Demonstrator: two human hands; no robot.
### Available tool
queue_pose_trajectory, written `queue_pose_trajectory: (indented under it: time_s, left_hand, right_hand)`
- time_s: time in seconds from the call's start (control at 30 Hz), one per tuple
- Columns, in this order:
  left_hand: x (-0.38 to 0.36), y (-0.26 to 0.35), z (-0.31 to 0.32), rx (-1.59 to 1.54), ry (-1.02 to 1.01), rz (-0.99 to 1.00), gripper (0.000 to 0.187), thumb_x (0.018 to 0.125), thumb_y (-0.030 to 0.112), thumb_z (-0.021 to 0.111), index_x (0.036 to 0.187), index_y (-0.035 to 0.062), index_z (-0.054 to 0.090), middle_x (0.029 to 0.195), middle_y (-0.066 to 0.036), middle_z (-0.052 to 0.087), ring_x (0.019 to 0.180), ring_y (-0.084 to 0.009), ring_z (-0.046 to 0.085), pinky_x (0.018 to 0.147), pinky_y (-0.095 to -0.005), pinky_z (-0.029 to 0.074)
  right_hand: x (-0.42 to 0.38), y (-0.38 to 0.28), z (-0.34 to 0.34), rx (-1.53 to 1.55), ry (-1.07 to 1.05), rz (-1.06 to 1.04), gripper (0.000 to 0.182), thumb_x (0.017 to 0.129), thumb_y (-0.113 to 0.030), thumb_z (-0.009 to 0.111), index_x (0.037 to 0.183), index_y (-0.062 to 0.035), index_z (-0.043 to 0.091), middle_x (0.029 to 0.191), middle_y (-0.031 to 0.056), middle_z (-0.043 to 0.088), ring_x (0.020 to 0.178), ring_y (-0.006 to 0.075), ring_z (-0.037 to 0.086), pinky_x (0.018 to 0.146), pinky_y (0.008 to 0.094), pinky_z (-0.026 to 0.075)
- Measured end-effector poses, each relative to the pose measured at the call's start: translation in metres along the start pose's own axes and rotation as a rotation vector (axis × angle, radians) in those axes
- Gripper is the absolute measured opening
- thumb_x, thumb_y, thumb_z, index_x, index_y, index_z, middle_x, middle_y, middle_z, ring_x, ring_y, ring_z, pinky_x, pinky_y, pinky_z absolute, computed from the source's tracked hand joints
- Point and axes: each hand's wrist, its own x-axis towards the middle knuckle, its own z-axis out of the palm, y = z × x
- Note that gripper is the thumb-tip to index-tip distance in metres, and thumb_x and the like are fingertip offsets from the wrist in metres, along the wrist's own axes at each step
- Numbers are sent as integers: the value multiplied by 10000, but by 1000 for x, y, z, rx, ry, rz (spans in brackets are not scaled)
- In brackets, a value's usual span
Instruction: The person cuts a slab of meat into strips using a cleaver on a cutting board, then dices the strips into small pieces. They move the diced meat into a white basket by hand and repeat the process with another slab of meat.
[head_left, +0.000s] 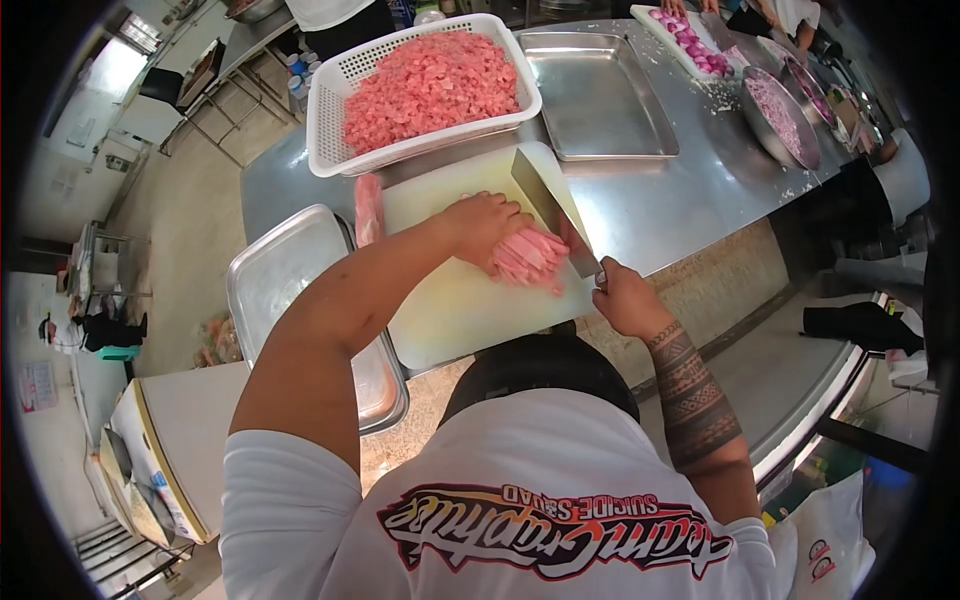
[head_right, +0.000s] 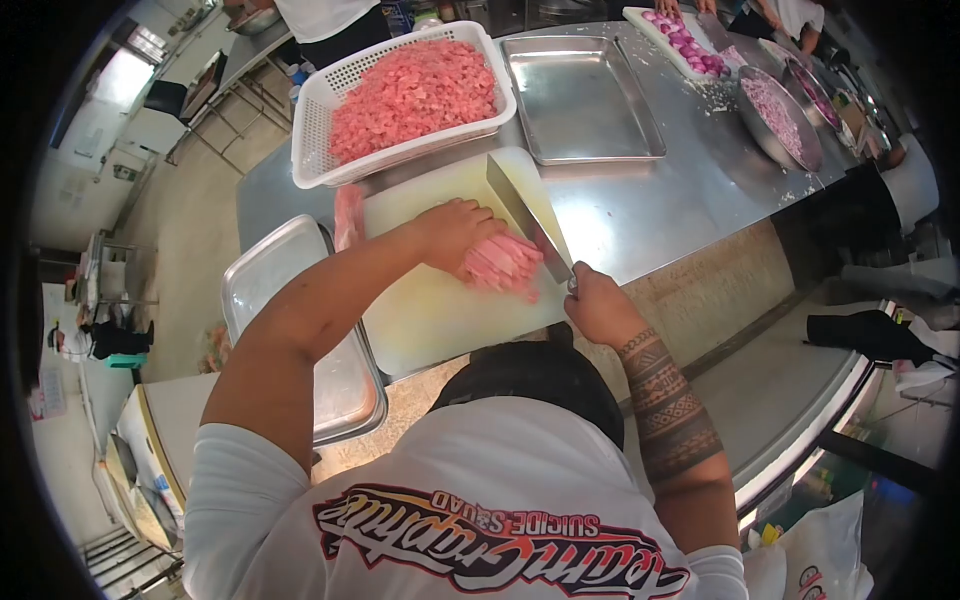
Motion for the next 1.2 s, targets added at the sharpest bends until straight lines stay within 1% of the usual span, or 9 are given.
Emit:
queue_pose_trajectory:
  time_s: [0.13, 0.23, 0.33, 0.43, 0.53, 0.63, 0.83, 1.03, 1.2]
  left_hand:
    - [-14, 27, 28, -56, 278, -288, 884, 699, 573, 891, 1354, 50, 611, 1199, -159, 673, 1137, -352, 640, 1001, -481, 493]
    - [-28, 69, 47, -125, 339, -789, 875, 727, 614, 857, 1324, 18, 624, 1159, -183, 680, 1119, -368, 649, 987, -490, 501]
    - [-28, 103, 59, -222, 386, -1187, 894, 756, 591, 861, 1382, 15, 585, 1248, -186, 657, 1182, -387, 618, 1034, -547, 469]
    - [-31, 106, 60, -208, 409, -1149, 1036, 743, 661, 831, 1477, 5, 507, 1399, -246, 589, 1353, -432, 533, 1128, -602, 398]
    - [-36, 131, 58, 71, 568, -1001, 1156, 754, 695, 814, 1576, -6, 403, 1612, -300, 394, 1537, -482, 324, 1202, -703, 255]
    - [-42, 149, 76, 71, 513, -849, 1214, 774, 717, 786, 1629, -9, 322, 1697, -316, 249, 1594, -525, 174, 1208, -765, 160]
    - [-22, 106, 85, 156, 549, -1026, 1193, 774, 672, 807, 1645, 39, 295, 1661, -328, 309, 1534, -559, 276, 1177, -747, 263]
    - [-27, 73, 68, -62, 518, -1056, 1127, 717, 657, 852, 1561, 40, 431, 1492, -231, 534, 1319, -447, 550, 1100, -563, 447]
    - [-21, 89, 77, -62, 501, -1138, 1078, 725, 654, 846, 1505, 22, 453, 1356, -179, 608, 1229, -388, 595, 994, -536, 483]
  right_hand:
    - [-5, -1, 5, 50, 13, 41, 215, 924, -98, 630, 1046, 62, 556, 959, 319, 693, 972, 508, 682, 834, 548, 549]
    - [-6, 6, 13, 102, 65, 59, 239, 925, -110, 663, 1042, 60, 542, 902, 288, 697, 897, 492, 689, 797, 542, 544]
    - [-3, 9, 11, 117, 47, 81, 249, 935, -112, 658, 1057, 71, 543, 913, 287, 708, 910, 482, 702, 807, 534, 554]
    - [2, 15, 10, 166, 49, 14, 260, 938, -115, 665, 1067, 69, 534, 932, 283, 711, 928, 475, 704, 814, 528, 559]
    - [6, 14, -4, 39, -36, -28, 258, 942, -124, 641, 1068, 65, 518, 949, 305, 714, 962, 503, 695, 844, 551, 565]
    - [11, 13, -14, -36, -109, -41, 265, 950, -135, 647, 1057, 59, 503, 942, 304, 710, 960, 501, 693, 842, 555, 561]
    - [22, 21, -21, 28, -133, -120, 269, 953, -142, 650, 1054, 54, 496, 923, 300, 705, 943, 497, 693, 827, 551, 559]
    - [27, 26, -26, 20, -190, -105, 290, 957, -147, 651, 1080, 66, 496, 944, 302, 706, 942, 493, 696, 832, 551, 557]
    - [26, 29, -30, 22, -213, -123, 276, 961, -147, 645, 1079, 56, 499, 949, 289, 710, 951, 484, 700, 836, 551, 559]
